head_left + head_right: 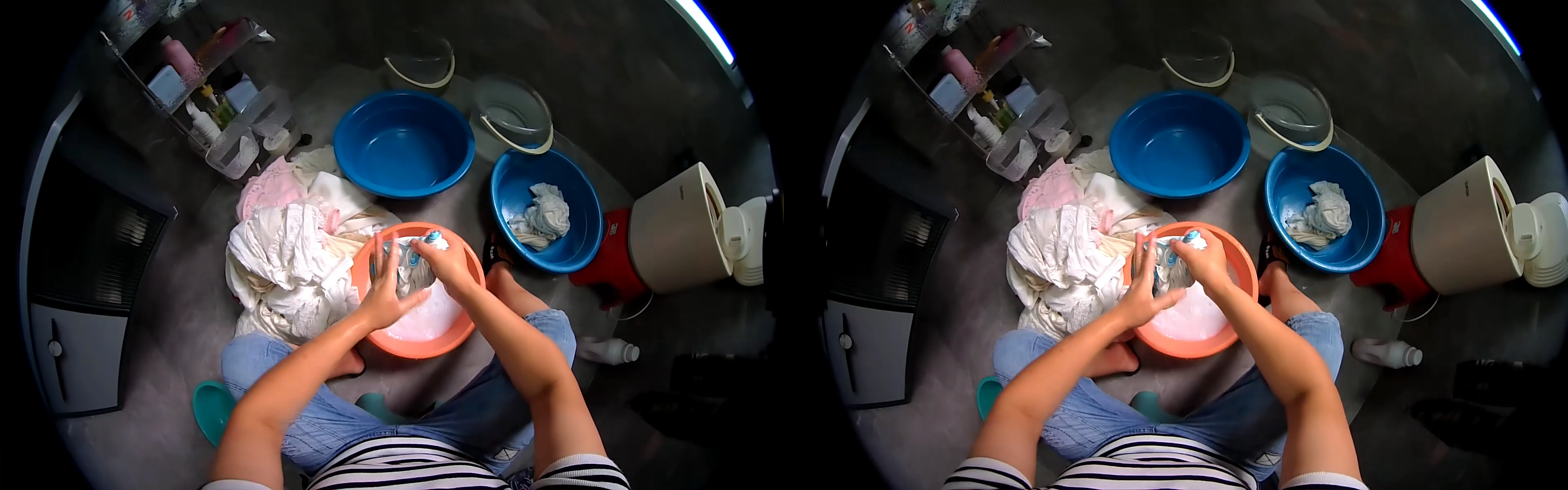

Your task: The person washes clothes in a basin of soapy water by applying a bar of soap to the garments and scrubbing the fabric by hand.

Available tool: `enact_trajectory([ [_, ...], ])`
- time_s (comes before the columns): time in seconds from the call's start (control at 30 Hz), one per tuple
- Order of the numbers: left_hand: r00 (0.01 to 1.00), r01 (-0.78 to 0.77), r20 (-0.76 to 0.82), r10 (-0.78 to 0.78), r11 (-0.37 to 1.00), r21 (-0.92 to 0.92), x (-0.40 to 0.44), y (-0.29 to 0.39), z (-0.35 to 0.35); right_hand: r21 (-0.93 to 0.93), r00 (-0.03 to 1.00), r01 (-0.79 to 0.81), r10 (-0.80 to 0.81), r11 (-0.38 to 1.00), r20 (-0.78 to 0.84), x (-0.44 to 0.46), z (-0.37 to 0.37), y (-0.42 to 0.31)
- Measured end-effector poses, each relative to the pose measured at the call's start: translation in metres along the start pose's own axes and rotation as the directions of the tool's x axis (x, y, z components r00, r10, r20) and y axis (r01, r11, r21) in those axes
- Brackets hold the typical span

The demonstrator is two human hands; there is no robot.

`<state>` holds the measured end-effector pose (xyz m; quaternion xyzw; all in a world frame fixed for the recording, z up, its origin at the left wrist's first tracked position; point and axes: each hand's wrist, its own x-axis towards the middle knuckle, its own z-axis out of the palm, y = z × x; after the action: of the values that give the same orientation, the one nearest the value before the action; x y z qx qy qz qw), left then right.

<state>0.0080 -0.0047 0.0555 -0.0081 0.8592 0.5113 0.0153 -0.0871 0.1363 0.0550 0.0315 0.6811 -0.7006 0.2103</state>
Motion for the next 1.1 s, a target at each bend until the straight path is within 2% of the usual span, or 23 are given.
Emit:
enact_trajectory([
  [0.03, 0.991, 0.102, -0.055, -0.119, 0.964, -0.246, 0.006, 0.008, 0.003, -0.139, 0.985, 0.164, -0.17, 0.977, -0.031, -0.002, 0.002, -0.001],
  [0.07, 0.937, 0.204, -0.061, -0.344, 0.683, -0.701, 0.01, 0.019, 0.01, -0.279, 0.94, 0.316, -0.339, 0.907, -0.037, -0.005, 0.003, -0.001],
  [0.1, 0.908, 0.328, 0.117, -0.401, 0.511, -0.795, 0.013, 0.03, 0.0, -0.412, 0.868, 0.446, -0.496, 0.795, -0.016, -0.007, 0.005, -0.002],
  [0.17, 0.79, 0.547, 0.466, -0.398, 0.114, -0.829, 0.017, 0.041, -0.023, -0.5, 0.766, 0.607, -0.621, 0.617, 0.164, -0.025, 0.012, -0.028],
  [0.2, 0.716, 0.616, 0.518, -0.468, 0.074, -0.784, 0.019, 0.045, -0.026, -0.509, 0.684, 0.698, -0.68, 0.504, 0.264, -0.031, 0.014, -0.034],
  [0.23, 0.792, 0.53, 0.498, -0.353, -0.007, -0.848, 0.021, 0.042, -0.024, -0.503, 0.589, 0.776, -0.723, 0.381, 0.361, -0.037, 0.016, -0.04],
  [0.27, 0.858, 0.444, 0.455, -0.237, -0.101, -0.89, 0.022, 0.034, -0.016, -0.495, 0.574, 0.794, -0.701, 0.352, 0.423, -0.043, 0.018, -0.045],
  [0.3, 0.912, 0.365, 0.393, -0.122, -0.201, -0.909, 0.024, 0.024, -0.007, -0.452, 0.538, 0.825, -0.716, 0.34, 0.445, -0.048, 0.02, -0.05],
  [0.37, 0.987, 0.146, 0.158, -0.039, -0.221, -0.964, 0.025, 0.002, 0.009, -0.368, 0.467, 0.876, -0.742, 0.312, 0.481, -0.055, 0.021, -0.061],
  [0.43, 0.996, 0.093, 0.091, 0.02, -0.296, -0.951, 0.024, 0.002, 0.008, -0.303, 0.501, 0.865, -0.731, 0.4, 0.464, -0.059, 0.017, -0.072],
  [0.5, 0.985, 0.03, 0.063, -0.16, -0.198, -0.98, 0.022, 0.01, 0.004, -0.235, 0.585, 0.81, -0.706, 0.537, 0.399, -0.062, 0.009, -0.077],
  [0.53, 0.979, 0.087, 0.123, -0.165, -0.207, -0.974, 0.022, 0.014, -0.003, -0.162, 0.685, 0.721, -0.66, 0.673, 0.309, -0.056, 0.004, -0.07],
  [0.6, 0.967, -0.034, -0.019, -0.256, -0.052, -0.998, 0.027, 0.022, -0.007, 0.223, 0.87, 0.428, -0.466, 0.876, 0.161, -0.047, -0.001, -0.059],
  [0.63, 0.958, -0.082, -0.096, -0.269, 0.06, -0.995, 0.026, 0.036, -0.012, 0.409, 0.945, 0.225, -0.301, 0.885, 0.131, -0.044, -0.004, -0.057],
  [0.67, 0.926, -0.114, -0.146, -0.349, 0.11, -0.987, 0.021, 0.053, -0.013, 0.479, 0.972, 0.119, -0.201, 0.87, 0.123, -0.042, -0.006, -0.058],
  [0.7, 0.908, -0.21, -0.334, -0.253, 0.415, -0.886, 0.019, 0.059, -0.014, 0.536, 0.976, 0.041, -0.15, 0.843, 0.161, -0.039, -0.007, -0.058],
  [0.73, 0.873, -0.295, -0.476, -0.103, 0.667, -0.685, 0.015, 0.062, -0.012, 0.589, 0.975, -0.039, -0.099, 0.807, 0.2, -0.037, -0.01, -0.056],
  [0.77, 0.826, -0.366, -0.557, 0.089, 0.837, -0.408, 0.012, 0.068, -0.012, 0.638, 0.97, -0.115, -0.054, 0.762, 0.238, -0.034, -0.013, -0.053],
  [0.8, 0.797, -0.369, -0.573, 0.19, 0.905, -0.212, 0.006, 0.091, -0.018, 0.661, 0.955, -0.145, -0.07, 0.737, 0.287, -0.025, -0.018, -0.038],
  [0.83, 0.753, -0.444, -0.564, 0.338, 0.894, -0.056, 0.003, 0.1, -0.02, 0.667, 0.932, -0.261, 0.003, 0.698, 0.363, -0.032, -0.017, -0.047],
  [0.9, 0.698, -0.515, -0.447, 0.56, 0.826, 0.231, -0.003, 0.109, -0.017, 0.629, 0.893, -0.357, 0.054, 0.691, 0.447, -0.028, -0.017, -0.047],
  [1.0, 0.694, -0.596, -0.228, 0.683, 0.722, 0.35, -0.012, 0.121, -0.019, 0.54, 0.84, -0.459, 0.146, 0.705, 0.522, -0.019, -0.015, -0.04],
  [1.1, 0.626, -0.698, -0.038, 0.779, 0.581, 0.42, -0.005, 0.121, -0.019, 0.485, 0.779, -0.534, 0.181, 0.692, 0.6, -0.015, -0.01, -0.042],
])
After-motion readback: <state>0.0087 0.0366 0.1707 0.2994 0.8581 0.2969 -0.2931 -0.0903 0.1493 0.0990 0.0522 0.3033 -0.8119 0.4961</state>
